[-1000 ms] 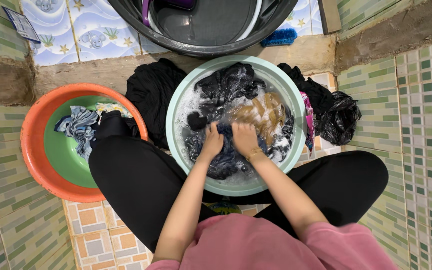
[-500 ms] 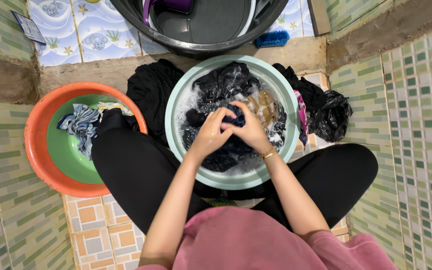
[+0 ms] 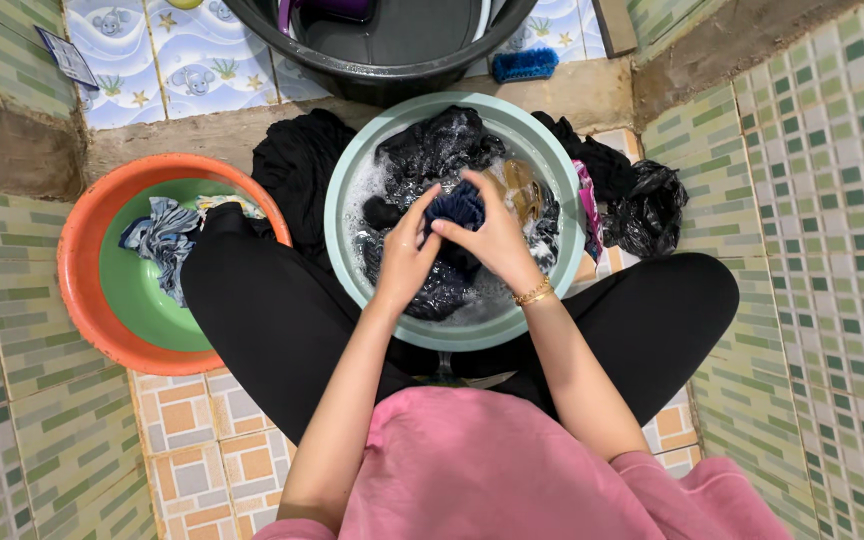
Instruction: The person washes several pieces of clothing by hand in a basin filled with soapy water, scrubbing the fabric and moving items between basins.
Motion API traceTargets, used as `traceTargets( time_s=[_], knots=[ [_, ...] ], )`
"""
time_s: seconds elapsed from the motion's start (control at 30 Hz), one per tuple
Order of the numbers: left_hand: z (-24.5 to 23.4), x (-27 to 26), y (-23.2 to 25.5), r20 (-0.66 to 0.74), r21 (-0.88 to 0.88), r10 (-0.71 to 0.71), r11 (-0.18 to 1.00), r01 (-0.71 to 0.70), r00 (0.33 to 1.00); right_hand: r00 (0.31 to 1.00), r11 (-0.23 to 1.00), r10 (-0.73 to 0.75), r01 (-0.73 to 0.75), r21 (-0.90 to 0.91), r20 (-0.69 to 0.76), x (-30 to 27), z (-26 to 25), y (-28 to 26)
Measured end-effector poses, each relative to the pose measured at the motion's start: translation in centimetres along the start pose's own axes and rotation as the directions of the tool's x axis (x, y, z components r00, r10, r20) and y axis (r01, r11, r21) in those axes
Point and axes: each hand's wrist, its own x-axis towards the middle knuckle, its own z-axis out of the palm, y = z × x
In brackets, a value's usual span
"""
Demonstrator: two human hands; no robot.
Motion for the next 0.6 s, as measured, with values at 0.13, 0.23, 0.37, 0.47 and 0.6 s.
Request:
traceTargets(
  time_s=[0.13,0.23,0.37,0.47,0.6],
  knots=[
    [-0.2,-0.5,0.3,0.032,-0.109,-0.137,0.984,0.14,0.99,0.982,0.992,0.02,-0.043,0.117,0.187,-1.0,-0.9,1.3],
    [-0.7,-0.6,0.6,0.085,-0.193,-0.166,0.965,0.18,0.982,0.954,0.973,0.01,-0.079,0.217,0.3,-1.2,-1.8,1.0],
    [-1.1,-0.3,1.6,0.092,0.173,-0.05,0.984,0.033,0.995,0.975,0.998,-0.052,0.045,0.035,0.214,-1.6,-1.8,-0.2],
    [-0.6,0.0,2.0,0.051,0.229,0.151,0.96,-0.158,0.987,0.995,0.999,-0.034,0.034,0.003,0.094,-2.0,-1.5,-2.1],
    [-0.2,-0.2,1.6,0.155,-0.201,0.224,0.961,-0.192,0.962,0.997,0.984,-0.075,0.072,0.162,0.013,-1.4,-2.6,-4.5]
  ],
)
